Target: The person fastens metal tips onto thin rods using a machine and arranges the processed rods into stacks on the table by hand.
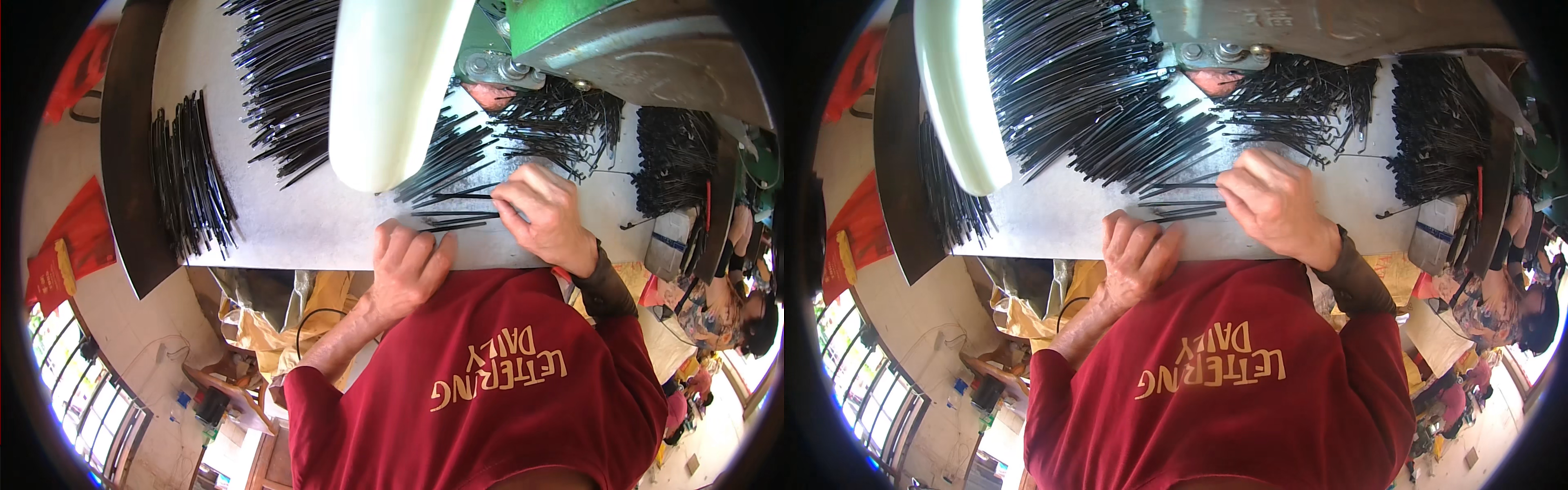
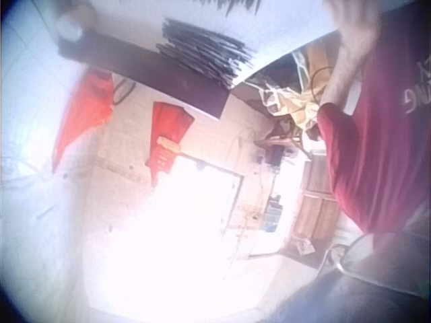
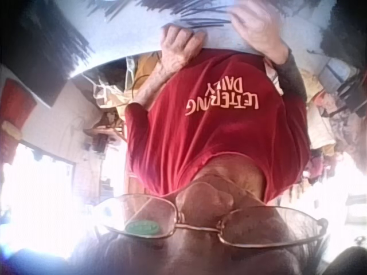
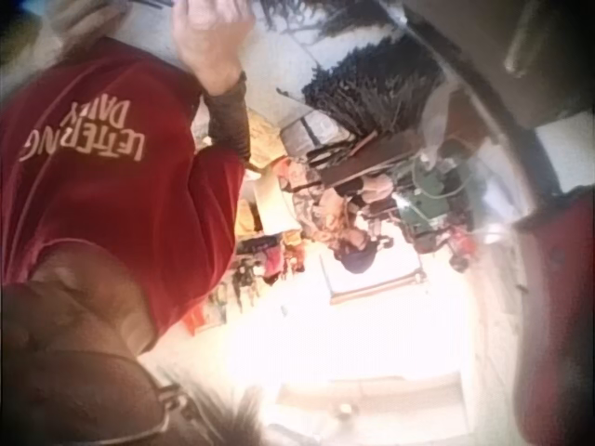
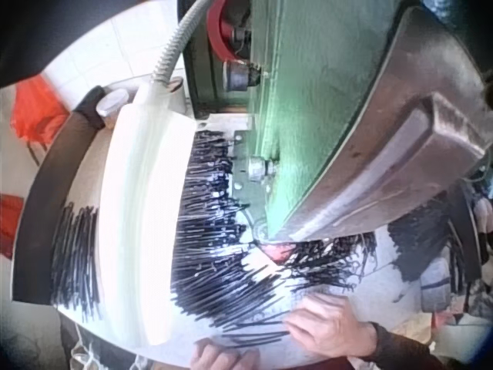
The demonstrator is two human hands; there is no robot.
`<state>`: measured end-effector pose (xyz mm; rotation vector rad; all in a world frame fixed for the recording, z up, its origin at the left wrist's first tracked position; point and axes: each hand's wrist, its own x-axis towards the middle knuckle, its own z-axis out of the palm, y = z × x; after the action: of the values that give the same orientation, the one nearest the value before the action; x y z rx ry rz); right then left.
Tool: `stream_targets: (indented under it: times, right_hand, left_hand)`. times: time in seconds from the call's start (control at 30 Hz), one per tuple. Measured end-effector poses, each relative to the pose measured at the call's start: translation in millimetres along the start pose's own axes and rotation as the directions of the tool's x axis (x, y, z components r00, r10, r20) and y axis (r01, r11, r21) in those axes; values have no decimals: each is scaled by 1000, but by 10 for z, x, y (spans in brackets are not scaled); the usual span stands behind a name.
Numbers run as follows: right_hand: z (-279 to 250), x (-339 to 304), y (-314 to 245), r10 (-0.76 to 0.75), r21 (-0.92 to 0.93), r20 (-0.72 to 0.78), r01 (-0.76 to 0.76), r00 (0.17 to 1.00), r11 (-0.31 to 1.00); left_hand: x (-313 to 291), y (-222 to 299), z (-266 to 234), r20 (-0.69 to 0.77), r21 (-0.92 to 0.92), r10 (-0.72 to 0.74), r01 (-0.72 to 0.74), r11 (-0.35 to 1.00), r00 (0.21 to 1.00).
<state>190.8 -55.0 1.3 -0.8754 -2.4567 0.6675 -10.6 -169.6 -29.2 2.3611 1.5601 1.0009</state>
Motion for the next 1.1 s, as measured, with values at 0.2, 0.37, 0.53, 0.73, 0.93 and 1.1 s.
stream_targets:
  times: [0.2, 0.37, 0.53, 0.73, 0.93, 1.1]
  right_hand:
    - [-83, -157, -50, 197, 116, -102, -185, 975, 976]
    - [-38, -247, -210, 159, 209, -133, -129, 978, 969]
    - [-36, -181, -84, 42, 54, -162, -33, 986, 998]
    - [-189, 5, 269, 66, -214, -163, -100, 984, 972]
    - [-162, 22, 299, 99, -160, -235, -139, 967, 977]
    - [-137, 49, 291, 86, -105, -280, -119, 956, 987]
  left_hand:
    - [250, 56, -13, 85, 129, -54, 43, 991, 995]
    - [391, 164, -10, 36, -309, -362, 355, 882, 932]
    - [370, 129, 34, -72, -658, -400, 257, 708, 914]
    - [376, 83, -96, 10, -298, -171, 166, 940, 985]
    - [356, 80, -89, 0, -272, -160, 154, 950, 987]
    - [501, 15, -169, 25, -264, -121, 123, 957, 992]
